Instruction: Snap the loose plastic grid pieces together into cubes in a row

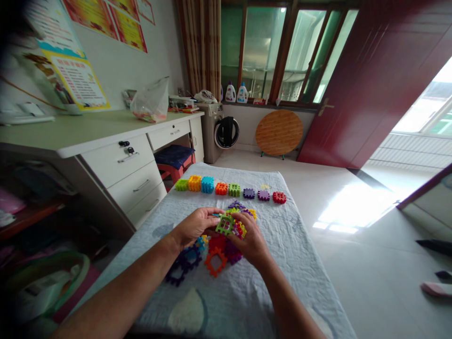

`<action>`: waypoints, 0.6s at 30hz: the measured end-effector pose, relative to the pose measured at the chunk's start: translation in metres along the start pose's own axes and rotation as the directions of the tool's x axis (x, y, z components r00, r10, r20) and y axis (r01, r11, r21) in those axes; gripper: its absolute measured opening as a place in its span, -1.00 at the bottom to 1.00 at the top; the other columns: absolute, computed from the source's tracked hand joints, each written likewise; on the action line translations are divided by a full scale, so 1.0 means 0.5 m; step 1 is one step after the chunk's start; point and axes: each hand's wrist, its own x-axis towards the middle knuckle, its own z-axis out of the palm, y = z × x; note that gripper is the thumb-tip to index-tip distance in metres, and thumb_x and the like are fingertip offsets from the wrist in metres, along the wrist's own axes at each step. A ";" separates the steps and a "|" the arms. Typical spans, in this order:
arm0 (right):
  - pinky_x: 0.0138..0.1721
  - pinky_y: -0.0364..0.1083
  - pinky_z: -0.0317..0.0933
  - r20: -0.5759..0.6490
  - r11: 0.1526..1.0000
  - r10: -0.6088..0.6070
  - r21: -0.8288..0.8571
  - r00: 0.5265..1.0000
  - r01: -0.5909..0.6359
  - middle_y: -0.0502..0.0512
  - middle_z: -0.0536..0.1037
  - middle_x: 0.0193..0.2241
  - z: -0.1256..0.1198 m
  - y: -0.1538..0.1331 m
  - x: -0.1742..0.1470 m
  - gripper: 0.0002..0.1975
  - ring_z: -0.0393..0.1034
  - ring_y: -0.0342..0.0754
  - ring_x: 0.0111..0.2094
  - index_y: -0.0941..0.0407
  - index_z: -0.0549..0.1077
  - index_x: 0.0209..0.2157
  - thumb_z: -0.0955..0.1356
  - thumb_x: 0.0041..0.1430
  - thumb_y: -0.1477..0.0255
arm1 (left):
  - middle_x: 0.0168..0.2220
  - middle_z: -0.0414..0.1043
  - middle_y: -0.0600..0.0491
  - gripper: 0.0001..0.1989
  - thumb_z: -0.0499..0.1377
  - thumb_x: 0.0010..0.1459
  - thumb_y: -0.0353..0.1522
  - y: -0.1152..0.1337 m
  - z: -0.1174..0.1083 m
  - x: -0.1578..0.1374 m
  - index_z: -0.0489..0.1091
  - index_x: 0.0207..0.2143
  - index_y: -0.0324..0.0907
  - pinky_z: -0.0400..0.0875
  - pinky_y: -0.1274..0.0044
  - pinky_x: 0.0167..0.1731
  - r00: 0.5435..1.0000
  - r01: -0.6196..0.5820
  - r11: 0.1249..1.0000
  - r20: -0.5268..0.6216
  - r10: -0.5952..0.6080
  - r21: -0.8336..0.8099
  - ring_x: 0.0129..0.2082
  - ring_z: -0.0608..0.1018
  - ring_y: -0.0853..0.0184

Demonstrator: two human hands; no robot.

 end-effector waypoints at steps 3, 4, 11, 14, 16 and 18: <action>0.02 0.10 0.20 0.070 0.993 -0.058 -0.099 0.996 0.065 0.14 0.42 -0.05 -0.007 -0.021 0.014 -0.54 0.30 0.10 -0.01 0.04 0.34 0.00 0.40 0.01 0.38 | -0.38 0.53 0.04 -0.61 0.28 -0.06 -0.38 -0.001 -0.008 0.005 0.38 -0.12 -0.26 0.46 0.56 -0.50 1.000 -0.010 1.000 -0.025 0.009 -0.012 -0.48 0.56 0.36; 0.02 0.12 0.18 0.083 0.987 -0.075 -0.138 0.994 0.086 0.16 0.41 -0.03 -0.009 -0.030 0.021 -0.49 0.27 0.12 0.00 0.04 0.32 0.02 0.41 -0.02 0.37 | -0.39 0.53 0.04 -0.61 0.28 -0.06 -0.37 -0.003 -0.011 0.007 0.38 -0.14 -0.26 0.45 0.56 -0.51 0.999 -0.020 1.000 -0.036 0.019 -0.007 -0.49 0.56 0.35; -0.09 0.06 0.12 0.197 0.888 -0.055 -0.439 0.979 0.138 0.18 0.44 -0.13 0.006 -0.089 0.076 -0.52 0.26 0.13 -0.11 0.05 0.36 -0.03 0.43 -0.03 0.27 | -0.45 0.50 0.06 -0.63 0.27 -0.05 -0.37 -0.014 -0.023 0.020 0.33 -0.14 -0.23 0.45 0.54 -0.49 0.986 -0.117 0.993 -0.123 0.116 0.000 -0.47 0.56 0.34; -0.15 0.01 0.10 0.232 0.861 -0.036 -0.487 0.972 0.148 0.14 0.45 -0.23 0.021 -0.094 0.091 -0.67 0.25 0.08 -0.17 0.05 0.40 -0.14 0.40 0.02 0.31 | -0.48 0.49 0.07 -0.64 0.23 -0.02 -0.39 -0.015 -0.029 0.020 0.30 -0.13 -0.24 0.44 0.55 -0.50 0.980 -0.151 0.988 -0.129 0.151 0.009 -0.50 0.55 0.34; -0.17 -0.01 0.09 0.246 0.850 -0.037 -0.501 0.969 0.160 0.12 0.44 -0.26 0.031 -0.094 0.096 -0.69 0.24 0.07 -0.19 0.06 0.40 -0.17 0.41 -0.01 0.34 | -0.48 0.49 0.06 -0.65 0.22 -0.01 -0.39 -0.016 -0.034 0.020 0.29 -0.13 -0.24 0.45 0.54 -0.51 0.978 -0.160 0.987 -0.132 0.162 0.026 -0.50 0.55 0.34; -0.19 -0.03 0.09 0.266 0.845 -0.045 -0.504 0.963 0.179 0.11 0.43 -0.27 0.038 -0.092 0.102 -0.68 0.23 0.05 -0.21 0.07 0.39 -0.20 0.42 -0.06 0.36 | -0.47 0.49 0.04 -0.65 0.21 0.00 -0.38 -0.018 -0.040 0.022 0.29 -0.12 -0.25 0.45 0.52 -0.49 0.979 -0.159 0.986 -0.126 0.163 0.043 -0.49 0.55 0.33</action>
